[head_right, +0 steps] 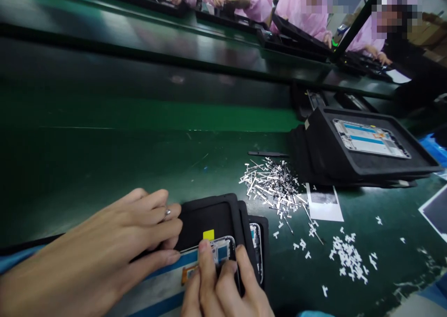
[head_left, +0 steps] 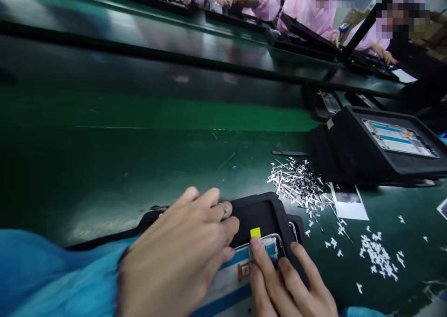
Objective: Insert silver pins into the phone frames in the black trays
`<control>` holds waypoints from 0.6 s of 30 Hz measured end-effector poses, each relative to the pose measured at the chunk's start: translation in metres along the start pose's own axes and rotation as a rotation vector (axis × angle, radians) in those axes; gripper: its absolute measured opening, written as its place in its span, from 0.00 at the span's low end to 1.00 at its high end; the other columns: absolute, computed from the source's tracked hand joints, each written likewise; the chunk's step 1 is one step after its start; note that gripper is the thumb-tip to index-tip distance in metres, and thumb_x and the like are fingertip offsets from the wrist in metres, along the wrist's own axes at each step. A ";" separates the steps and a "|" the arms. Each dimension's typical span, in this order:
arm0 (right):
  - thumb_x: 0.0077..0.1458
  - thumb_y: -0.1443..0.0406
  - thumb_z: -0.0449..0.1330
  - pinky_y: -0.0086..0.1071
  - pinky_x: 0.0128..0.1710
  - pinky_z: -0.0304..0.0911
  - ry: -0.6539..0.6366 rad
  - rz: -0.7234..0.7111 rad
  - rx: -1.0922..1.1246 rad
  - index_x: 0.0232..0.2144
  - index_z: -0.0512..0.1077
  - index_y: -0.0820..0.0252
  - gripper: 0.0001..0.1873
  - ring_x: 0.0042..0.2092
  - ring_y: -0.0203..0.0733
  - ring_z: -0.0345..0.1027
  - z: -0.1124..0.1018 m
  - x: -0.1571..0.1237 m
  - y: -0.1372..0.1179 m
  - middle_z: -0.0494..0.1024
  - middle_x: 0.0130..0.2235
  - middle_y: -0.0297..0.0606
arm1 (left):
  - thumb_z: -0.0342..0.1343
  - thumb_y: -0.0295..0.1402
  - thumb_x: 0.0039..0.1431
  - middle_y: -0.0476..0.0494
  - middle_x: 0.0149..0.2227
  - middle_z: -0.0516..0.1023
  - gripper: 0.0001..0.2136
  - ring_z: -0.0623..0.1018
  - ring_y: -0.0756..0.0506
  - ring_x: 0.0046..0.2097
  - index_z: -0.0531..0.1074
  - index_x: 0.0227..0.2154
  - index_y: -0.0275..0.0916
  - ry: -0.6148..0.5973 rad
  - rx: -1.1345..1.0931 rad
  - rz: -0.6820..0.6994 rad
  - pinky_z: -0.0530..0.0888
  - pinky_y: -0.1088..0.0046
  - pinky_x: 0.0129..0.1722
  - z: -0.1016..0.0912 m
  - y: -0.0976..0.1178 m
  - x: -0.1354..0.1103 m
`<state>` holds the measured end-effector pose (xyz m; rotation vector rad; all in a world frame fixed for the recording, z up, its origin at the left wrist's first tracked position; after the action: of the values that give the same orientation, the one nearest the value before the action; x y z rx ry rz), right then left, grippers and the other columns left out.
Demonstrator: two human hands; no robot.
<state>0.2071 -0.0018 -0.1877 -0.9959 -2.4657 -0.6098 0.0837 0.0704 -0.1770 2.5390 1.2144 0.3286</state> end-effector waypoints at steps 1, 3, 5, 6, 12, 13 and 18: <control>0.58 0.74 0.44 0.40 0.47 0.54 0.007 0.019 0.012 0.28 0.71 0.61 0.17 0.31 0.37 0.63 0.000 -0.002 0.000 0.74 0.41 0.37 | 0.50 0.31 0.50 0.50 0.27 0.71 0.04 0.65 0.43 0.32 0.66 0.22 0.41 -0.090 -0.006 -0.006 0.54 0.65 0.34 0.000 -0.002 0.004; 0.58 0.73 0.45 0.40 0.48 0.53 0.011 0.037 0.024 0.27 0.71 0.60 0.16 0.32 0.37 0.63 0.001 -0.004 -0.001 0.73 0.42 0.35 | 0.55 0.33 0.48 0.51 0.23 0.69 0.06 0.65 0.45 0.30 0.66 0.19 0.41 -0.217 -0.011 -0.020 0.53 0.67 0.31 -0.001 -0.006 0.010; 0.58 0.73 0.46 0.40 0.49 0.52 0.008 0.021 0.030 0.26 0.71 0.58 0.16 0.33 0.37 0.64 0.003 -0.005 -0.004 0.73 0.43 0.32 | 0.56 0.35 0.48 0.51 0.21 0.67 0.10 0.63 0.46 0.28 0.64 0.17 0.39 -0.238 0.000 -0.027 0.51 0.69 0.29 -0.004 -0.007 0.013; 0.57 0.73 0.46 0.40 0.50 0.52 0.012 0.013 0.028 0.26 0.71 0.58 0.16 0.34 0.37 0.64 0.003 -0.004 -0.005 0.73 0.43 0.31 | 0.56 0.35 0.48 0.51 0.21 0.67 0.11 0.62 0.46 0.27 0.64 0.16 0.39 -0.225 0.008 -0.027 0.51 0.69 0.28 -0.004 -0.006 0.013; 0.56 0.75 0.43 0.41 0.48 0.53 0.032 -0.026 0.010 0.29 0.72 0.59 0.19 0.35 0.38 0.65 0.002 0.001 -0.010 0.73 0.42 0.32 | 0.48 0.36 0.54 0.49 0.28 0.69 0.09 0.64 0.44 0.32 0.66 0.21 0.41 0.012 0.017 -0.057 0.55 0.66 0.33 -0.012 -0.004 -0.008; 0.56 0.75 0.42 0.40 0.47 0.54 0.033 -0.029 0.007 0.28 0.72 0.59 0.20 0.35 0.38 0.65 0.002 0.002 -0.011 0.73 0.42 0.33 | 0.46 0.37 0.56 0.49 0.30 0.70 0.09 0.65 0.44 0.33 0.67 0.24 0.42 0.076 0.039 -0.079 0.56 0.65 0.35 -0.015 -0.009 -0.015; 0.57 0.73 0.43 0.40 0.42 0.60 0.035 -0.015 -0.011 0.28 0.71 0.60 0.18 0.31 0.37 0.66 0.003 0.008 -0.014 0.74 0.40 0.35 | 0.35 0.43 0.59 0.44 0.37 0.71 0.18 0.67 0.39 0.38 0.68 0.37 0.42 0.131 0.294 -0.155 0.61 0.61 0.37 -0.018 -0.045 -0.050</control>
<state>0.1912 -0.0046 -0.1887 -0.9638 -2.4441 -0.6405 0.0144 0.0612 -0.1805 2.6777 1.6045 0.3034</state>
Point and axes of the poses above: each hand's wrist, its own x-axis towards the middle knuckle, its own z-axis out of the palm, y = z × x, the point moved 5 cm from there along x, towards the middle knuckle
